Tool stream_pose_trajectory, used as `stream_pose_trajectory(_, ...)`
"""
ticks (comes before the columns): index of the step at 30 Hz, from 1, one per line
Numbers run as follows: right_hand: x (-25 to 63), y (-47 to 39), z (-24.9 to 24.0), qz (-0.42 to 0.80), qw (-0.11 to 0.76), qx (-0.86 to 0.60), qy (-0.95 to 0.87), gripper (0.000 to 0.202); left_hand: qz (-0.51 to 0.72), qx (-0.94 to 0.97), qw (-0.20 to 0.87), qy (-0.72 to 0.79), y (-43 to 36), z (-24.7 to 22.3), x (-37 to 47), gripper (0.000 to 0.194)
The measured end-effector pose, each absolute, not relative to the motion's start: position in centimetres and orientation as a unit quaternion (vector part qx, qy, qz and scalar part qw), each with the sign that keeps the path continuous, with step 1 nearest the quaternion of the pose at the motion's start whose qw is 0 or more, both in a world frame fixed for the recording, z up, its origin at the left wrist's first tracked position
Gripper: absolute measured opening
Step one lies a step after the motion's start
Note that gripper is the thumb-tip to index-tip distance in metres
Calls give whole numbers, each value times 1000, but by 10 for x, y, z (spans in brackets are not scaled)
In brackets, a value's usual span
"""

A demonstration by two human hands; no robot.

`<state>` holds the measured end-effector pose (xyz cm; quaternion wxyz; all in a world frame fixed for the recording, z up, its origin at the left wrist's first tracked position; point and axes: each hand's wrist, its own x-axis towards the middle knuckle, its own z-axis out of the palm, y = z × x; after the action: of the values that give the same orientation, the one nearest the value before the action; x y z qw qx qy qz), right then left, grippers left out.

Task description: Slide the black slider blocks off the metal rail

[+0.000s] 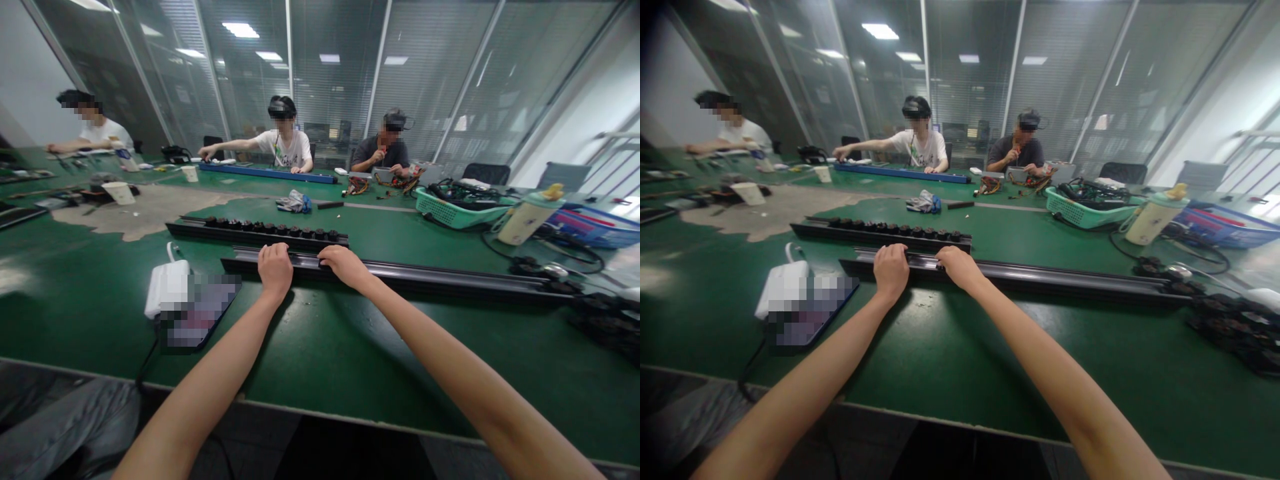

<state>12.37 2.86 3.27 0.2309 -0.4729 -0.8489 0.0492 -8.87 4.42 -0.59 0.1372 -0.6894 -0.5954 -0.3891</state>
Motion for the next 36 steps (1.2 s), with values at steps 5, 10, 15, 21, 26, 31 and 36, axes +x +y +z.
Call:
stream_pose_trajectory(5, 126, 30, 31, 47, 234, -466, -852, 26, -372, -690, 136, -606, 43, -5, -88, 38)
stream_pose_trajectory(10, 129, 31, 31, 46, 237, -464, -852, 25, -357, -690, 136, -615, 42, -3, -87, 40)
stream_pose_trajectory(15, 131, 31, 31, 43, 236, -462, -854, 26, -359, -690, 144, -611, 44, -5, -88, 41)
stream_pose_trajectory(21, 136, 32, 28, 44, 243, -455, -856, 26, -372, -692, 139, -603, 45, -8, -88, 41)
stream_pose_trajectory(26, 140, 34, 25, 46, 258, -446, -856, 26, -379, -691, 137, -600, 45, -8, -89, 41)
stream_pose_trajectory(31, 145, 34, 24, 45, 257, -446, -856, 27, -374, -691, 139, -603, 46, -7, -89, 40)
stream_pose_trajectory(36, 149, 33, 24, 44, 258, -442, -858, 25, -376, -689, 135, -604, 46, -7, -89, 39)
